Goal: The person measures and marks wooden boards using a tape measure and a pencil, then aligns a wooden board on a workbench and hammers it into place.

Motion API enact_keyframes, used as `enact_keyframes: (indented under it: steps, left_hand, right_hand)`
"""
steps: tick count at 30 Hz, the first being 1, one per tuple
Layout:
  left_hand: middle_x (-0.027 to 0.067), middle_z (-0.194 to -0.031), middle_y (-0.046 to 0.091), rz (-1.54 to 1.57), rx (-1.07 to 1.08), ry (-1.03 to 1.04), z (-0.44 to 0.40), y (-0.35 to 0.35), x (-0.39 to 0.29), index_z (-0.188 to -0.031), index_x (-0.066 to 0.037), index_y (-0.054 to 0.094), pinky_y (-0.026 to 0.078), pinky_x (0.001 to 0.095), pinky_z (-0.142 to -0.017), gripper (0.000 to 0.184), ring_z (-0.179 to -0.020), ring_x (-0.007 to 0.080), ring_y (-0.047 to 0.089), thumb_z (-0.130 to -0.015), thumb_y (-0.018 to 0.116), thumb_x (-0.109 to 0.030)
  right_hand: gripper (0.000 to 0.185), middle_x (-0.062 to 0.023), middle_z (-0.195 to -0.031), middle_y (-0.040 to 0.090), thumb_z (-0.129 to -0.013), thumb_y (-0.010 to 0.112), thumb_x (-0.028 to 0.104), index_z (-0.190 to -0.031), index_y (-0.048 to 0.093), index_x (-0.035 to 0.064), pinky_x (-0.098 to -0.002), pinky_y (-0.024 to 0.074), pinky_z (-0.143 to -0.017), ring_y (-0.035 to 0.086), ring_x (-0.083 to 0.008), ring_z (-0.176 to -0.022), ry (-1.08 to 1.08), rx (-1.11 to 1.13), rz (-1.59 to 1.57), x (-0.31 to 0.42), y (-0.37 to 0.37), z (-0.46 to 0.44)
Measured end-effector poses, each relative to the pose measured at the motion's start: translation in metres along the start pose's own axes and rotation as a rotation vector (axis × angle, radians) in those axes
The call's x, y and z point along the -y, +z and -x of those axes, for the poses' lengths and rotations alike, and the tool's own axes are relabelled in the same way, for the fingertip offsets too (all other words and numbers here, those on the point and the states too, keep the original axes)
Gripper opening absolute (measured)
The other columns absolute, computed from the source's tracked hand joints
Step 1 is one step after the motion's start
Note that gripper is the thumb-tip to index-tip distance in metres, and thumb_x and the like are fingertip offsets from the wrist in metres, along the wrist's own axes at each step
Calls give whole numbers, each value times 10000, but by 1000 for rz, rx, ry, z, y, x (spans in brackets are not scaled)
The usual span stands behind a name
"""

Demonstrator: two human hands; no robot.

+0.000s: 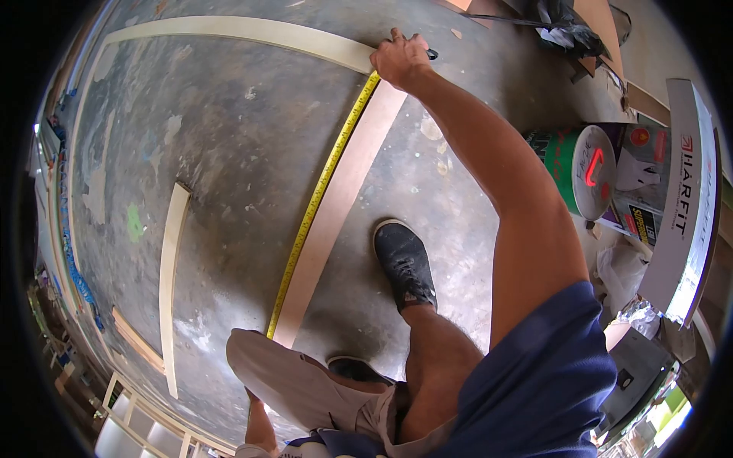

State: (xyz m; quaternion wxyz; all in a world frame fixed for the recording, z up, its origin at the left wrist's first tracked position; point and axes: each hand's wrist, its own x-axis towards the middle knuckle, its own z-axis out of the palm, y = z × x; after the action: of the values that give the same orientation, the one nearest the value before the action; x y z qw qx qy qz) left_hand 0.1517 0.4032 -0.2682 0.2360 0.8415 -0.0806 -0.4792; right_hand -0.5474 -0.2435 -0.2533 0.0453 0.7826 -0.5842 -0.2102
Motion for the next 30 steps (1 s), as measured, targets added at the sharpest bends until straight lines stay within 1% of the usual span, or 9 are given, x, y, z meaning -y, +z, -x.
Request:
enact_keyframes:
  steps: [3,14,15,16,18,21,25,28,30]
  left_hand:
    - [54,-953,662,13,-1,8,1,-1,2,-1048,-35,645,488,334,-739,283,-821,160,580,-809,705,-173]
    - [52,-957,672,88,10,14,-2,-1,6,-1055,-28,647,497,327,-734,287,-816,152,586,-808,710,-162]
    - [59,-976,688,163,12,4,-1,-1,7,-1065,3,645,510,284,-713,295,-801,131,587,-811,711,-132]
    - [59,-976,688,164,12,6,-2,-1,7,-1065,3,645,510,284,-713,295,-801,131,587,-811,711,-132]
    - [49,-973,684,72,1,33,-3,-1,6,-1065,-11,648,509,292,-741,295,-816,130,591,-813,717,-149]
    - [41,-972,681,45,-9,41,-1,0,3,-1060,-17,651,509,289,-743,293,-828,126,594,-808,724,-146]
    - [36,-967,678,-34,-29,69,0,3,4,-1063,-18,651,508,288,-745,288,-838,128,597,-810,721,-136]
    - [34,-962,678,-16,-15,66,-5,-1,11,-1062,-21,653,509,288,-745,277,-837,129,597,-812,714,-121]
    - [20,-964,669,124,53,67,-8,-4,15,-1072,-18,651,509,280,-744,262,-842,112,581,-827,694,-101]
  right_hand:
    - [187,-65,-1084,662,-869,608,118,-1015,702,186,-556,498,-744,472,-303,-1273,9,-33,2,2,-1,0]
    - [175,-56,-1049,669,-889,577,141,-1001,706,181,-552,499,-745,503,-287,-1207,7,-23,9,2,-3,1]
    - [175,-56,-1049,669,-889,577,141,-1001,706,181,-552,499,-745,503,-287,-1207,6,-25,9,2,-3,0]
    - [177,-58,-1051,668,-894,570,144,-1001,706,183,-554,498,-746,503,-287,-1206,10,-20,19,3,-3,0]
    - [180,-60,-1053,667,-898,563,148,-1001,706,185,-556,496,-746,503,-288,-1206,14,-17,29,3,-2,0]
    - [184,-64,-1060,666,-909,549,157,-1001,706,185,-561,494,-744,503,-288,-1205,14,-65,48,3,0,-1]
    - [198,-66,-1098,658,-922,533,163,-1032,697,183,-562,493,-745,491,-294,-1228,12,4,29,3,-4,-1]
    - [204,-67,-1120,652,-919,542,158,-1059,689,183,-563,493,-748,482,-298,-1245,7,15,46,4,-6,0]
    - [209,-68,-1130,650,-917,549,155,-1074,684,183,-564,492,-751,477,-300,-1253,4,15,52,4,-5,0]
